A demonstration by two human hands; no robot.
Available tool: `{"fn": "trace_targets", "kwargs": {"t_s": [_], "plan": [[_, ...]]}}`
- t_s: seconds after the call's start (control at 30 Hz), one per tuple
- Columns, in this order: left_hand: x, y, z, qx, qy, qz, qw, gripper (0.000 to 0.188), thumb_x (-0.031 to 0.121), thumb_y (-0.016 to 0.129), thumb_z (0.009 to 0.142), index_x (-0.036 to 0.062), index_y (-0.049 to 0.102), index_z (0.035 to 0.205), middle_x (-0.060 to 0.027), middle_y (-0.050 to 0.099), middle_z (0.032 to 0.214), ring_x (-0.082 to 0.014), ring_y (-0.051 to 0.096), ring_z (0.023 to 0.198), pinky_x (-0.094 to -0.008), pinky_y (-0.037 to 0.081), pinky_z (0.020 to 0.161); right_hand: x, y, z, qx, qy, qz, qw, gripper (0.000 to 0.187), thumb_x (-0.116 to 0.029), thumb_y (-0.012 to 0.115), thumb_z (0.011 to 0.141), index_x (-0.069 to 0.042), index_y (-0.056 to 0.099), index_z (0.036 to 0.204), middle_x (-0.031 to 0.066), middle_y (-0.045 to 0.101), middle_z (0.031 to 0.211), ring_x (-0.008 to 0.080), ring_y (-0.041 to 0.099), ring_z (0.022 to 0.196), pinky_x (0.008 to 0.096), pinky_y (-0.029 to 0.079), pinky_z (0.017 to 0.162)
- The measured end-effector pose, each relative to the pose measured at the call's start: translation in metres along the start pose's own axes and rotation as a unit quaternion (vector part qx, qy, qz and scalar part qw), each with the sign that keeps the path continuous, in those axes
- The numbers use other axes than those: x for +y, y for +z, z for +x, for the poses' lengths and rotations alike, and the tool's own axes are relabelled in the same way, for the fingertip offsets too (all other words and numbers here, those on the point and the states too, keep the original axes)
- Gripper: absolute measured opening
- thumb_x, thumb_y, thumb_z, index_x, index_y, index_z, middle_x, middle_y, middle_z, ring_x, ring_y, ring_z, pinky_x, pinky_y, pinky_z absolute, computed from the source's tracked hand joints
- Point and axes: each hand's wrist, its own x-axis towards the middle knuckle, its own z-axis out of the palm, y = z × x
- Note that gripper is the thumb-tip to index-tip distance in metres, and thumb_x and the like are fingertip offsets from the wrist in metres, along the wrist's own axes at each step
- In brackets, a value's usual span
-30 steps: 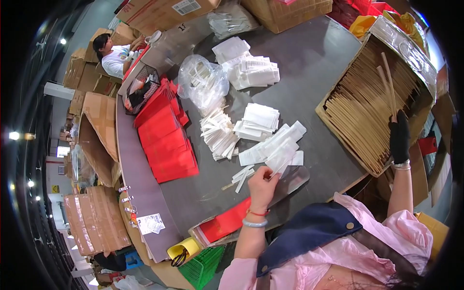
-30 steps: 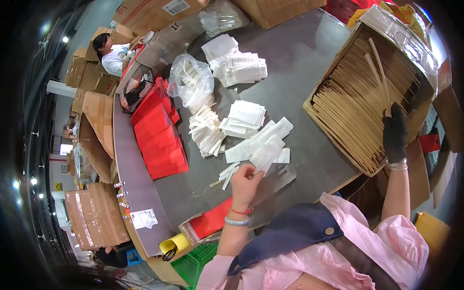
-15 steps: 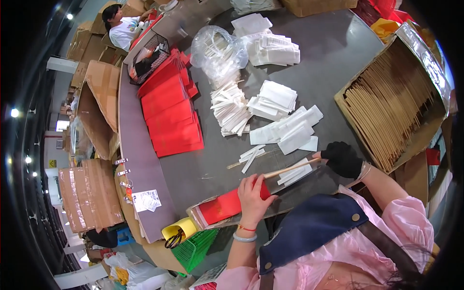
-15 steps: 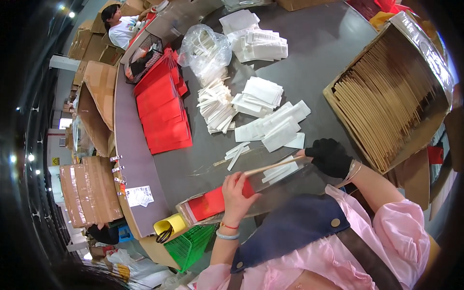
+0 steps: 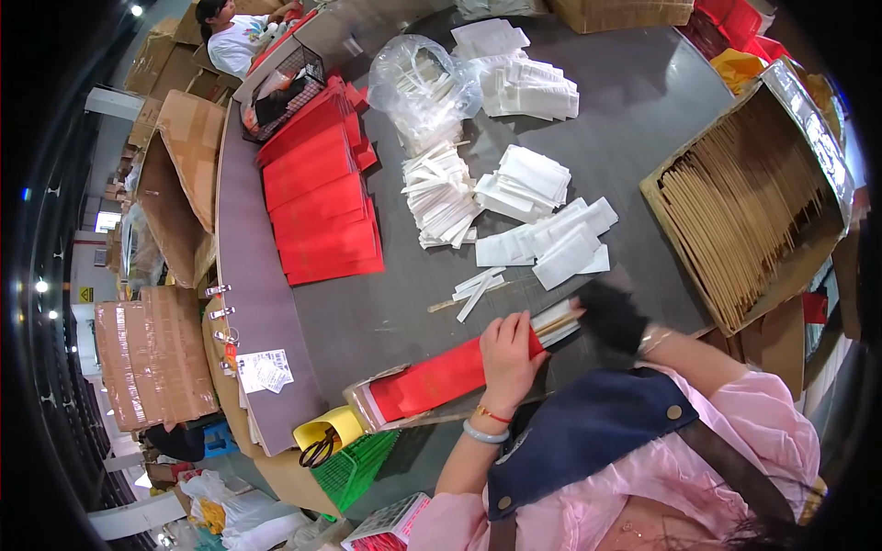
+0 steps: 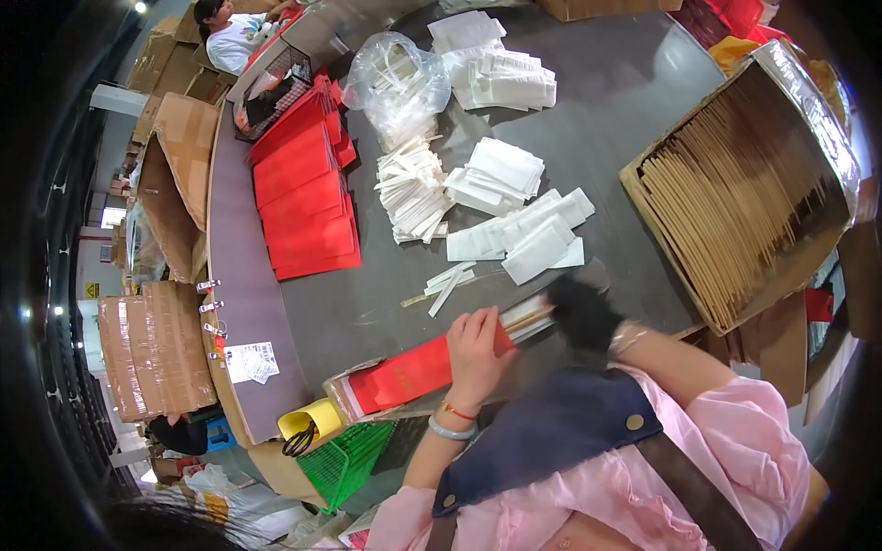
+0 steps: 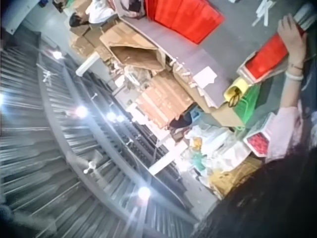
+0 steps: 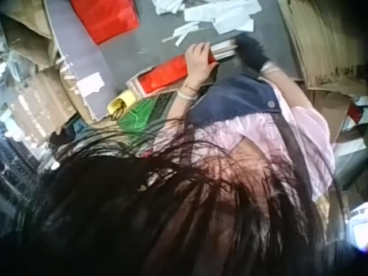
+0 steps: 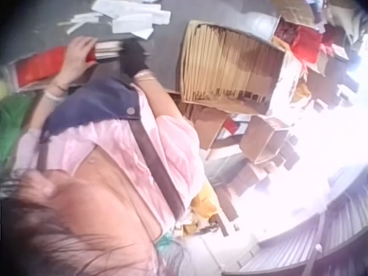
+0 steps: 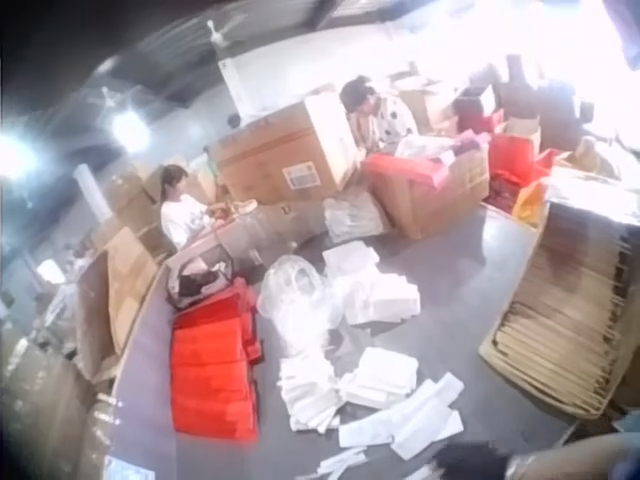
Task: Pack sets of incense sticks into a wooden tray at a workbench.
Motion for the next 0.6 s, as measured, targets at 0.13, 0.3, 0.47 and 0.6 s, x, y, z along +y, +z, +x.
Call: {"fn": "trace_targets", "kwargs": {"t_s": [0.13,0.3,0.47,0.6], "plan": [[-0.011,0.003,0.009,0.011,0.007,-0.027,1.0,0.074,0.013,0.081,0.061,0.0065,0.054,0.13,-0.0121,0.054,0.121,-0.0335,0.049,0.113,-0.0458,0.041,0.094,-0.053,0.021,0.017,-0.108,-0.007,0.077,0.991,0.05,-0.027,0.081,0.07,-0.008,0.06,0.112,0.0152,0.06,0.105,0.0327,0.061,0.095,0.0431,0.048,0.084],[0.008,-0.048,0.03,-0.166,0.083,0.016,0.982,0.039,0.01,0.073,0.065,0.0132,0.063,0.103,-0.0133,0.055,0.106,-0.0344,0.052,0.1,-0.0448,0.045,0.085,-0.064,-0.032,0.024,-0.116,-0.133,-0.231,0.957,0.063,-0.045,0.078,0.062,-0.01,0.059,0.111,0.0101,0.06,0.105,0.0297,0.057,0.101,0.0457,0.039,0.092],[-0.042,-0.127,0.046,-0.078,0.089,0.0,0.993,0.015,0.002,0.068,0.062,0.0071,0.064,0.077,-0.0141,0.058,0.099,-0.0336,0.056,0.094,-0.0445,0.048,0.082,-0.07,-0.079,0.026,-0.024,-0.057,-0.223,0.973,0.06,-0.039,0.082,0.06,-0.008,0.059,0.106,0.0113,0.059,0.097,0.0326,0.056,0.095,0.0444,0.04,0.087],[-0.087,-0.107,0.02,0.089,-0.034,0.207,0.974,0.038,0.009,0.076,0.065,0.0065,0.067,0.102,-0.0196,0.051,0.127,-0.0401,0.046,0.119,-0.0487,0.041,0.101,-0.074,-0.078,0.028,-0.064,-0.042,-0.289,0.954,0.062,-0.041,0.083,0.059,-0.008,0.059,0.106,0.0118,0.059,0.099,0.0317,0.056,0.096,0.0446,0.039,0.088]]}}
